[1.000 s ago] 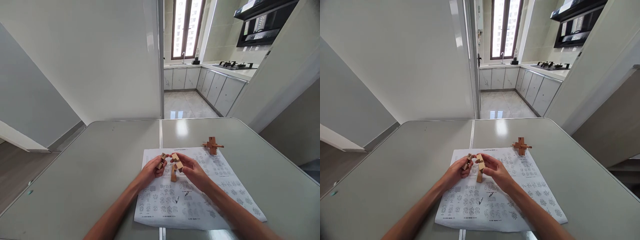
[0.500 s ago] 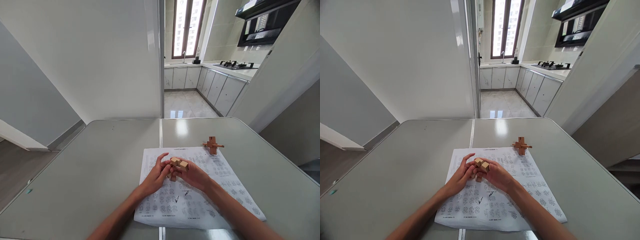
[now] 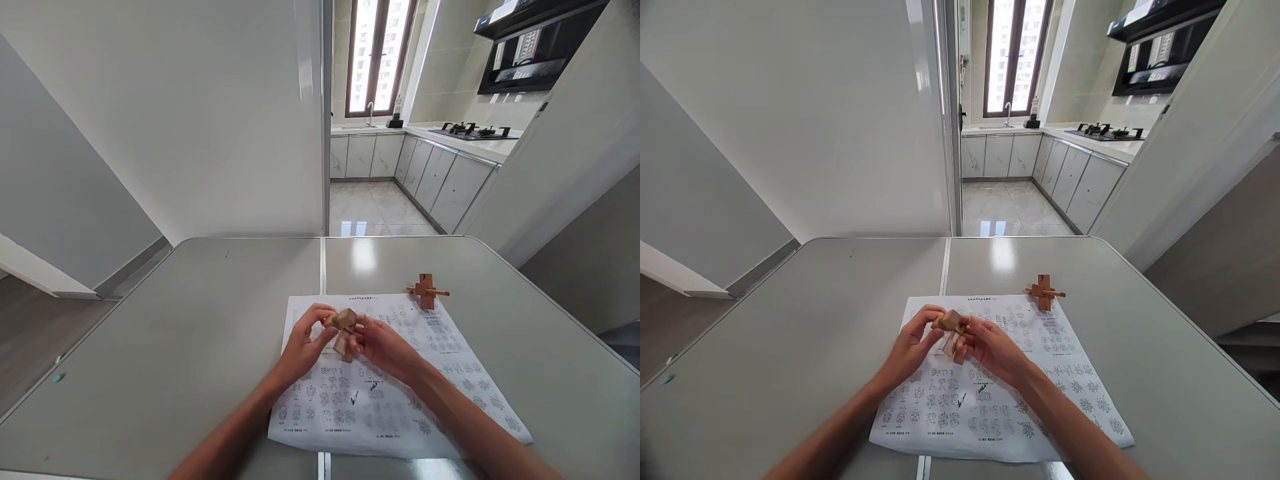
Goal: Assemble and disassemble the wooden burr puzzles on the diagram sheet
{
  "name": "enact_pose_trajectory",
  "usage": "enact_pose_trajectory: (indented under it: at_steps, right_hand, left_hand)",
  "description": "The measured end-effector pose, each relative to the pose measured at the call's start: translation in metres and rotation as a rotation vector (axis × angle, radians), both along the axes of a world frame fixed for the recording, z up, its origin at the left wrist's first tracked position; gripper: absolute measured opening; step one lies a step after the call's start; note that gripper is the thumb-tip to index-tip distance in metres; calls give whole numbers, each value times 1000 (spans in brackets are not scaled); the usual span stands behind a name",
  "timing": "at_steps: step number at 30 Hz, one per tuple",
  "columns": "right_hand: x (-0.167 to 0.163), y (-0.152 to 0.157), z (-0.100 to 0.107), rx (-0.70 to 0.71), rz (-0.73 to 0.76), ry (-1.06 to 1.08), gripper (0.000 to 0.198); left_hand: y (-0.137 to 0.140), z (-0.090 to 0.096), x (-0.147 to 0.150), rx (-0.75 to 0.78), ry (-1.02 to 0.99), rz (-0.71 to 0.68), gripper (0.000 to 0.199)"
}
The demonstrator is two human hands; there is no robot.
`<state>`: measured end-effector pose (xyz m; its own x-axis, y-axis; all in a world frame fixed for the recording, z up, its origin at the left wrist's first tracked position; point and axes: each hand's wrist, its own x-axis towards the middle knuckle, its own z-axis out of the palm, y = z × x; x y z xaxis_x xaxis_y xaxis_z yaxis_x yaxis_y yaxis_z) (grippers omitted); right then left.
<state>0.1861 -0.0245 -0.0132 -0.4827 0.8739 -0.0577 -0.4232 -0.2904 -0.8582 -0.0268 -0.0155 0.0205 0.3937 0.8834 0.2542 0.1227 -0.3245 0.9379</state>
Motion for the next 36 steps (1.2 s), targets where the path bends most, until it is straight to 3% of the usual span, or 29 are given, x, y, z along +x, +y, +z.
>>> enact_pose_trajectory:
  at_steps: [3,7,19,24,27,33,36]
  right_hand:
    - [5,2,0,-67,-129,11,37]
    - [8,4,3,-77,-193,30,39]
    - [6,3,-1,82,-296,-3,38]
    - [2,-2,3,146,-359,-199,33]
    - [-3,-5,4,262,-439,-305,30]
    - [-11,-10,-3,697,-633,-529,12]
    - [-11,-10,-4,820,-679,-636,8]
  left_hand:
    - [4,-3,-1,-134,-57,62,34]
    - [7,-7,0,-248,-99,27,41]
    - [7,-13,4,-466,-159,-49,48]
    - [8,-18,5,-490,-170,-99,48]
    - [8,-18,5,-489,-167,-110,47]
    - [5,-15,5,-446,-112,-96,42]
    - [3,-16,6,-414,-88,-119,46]
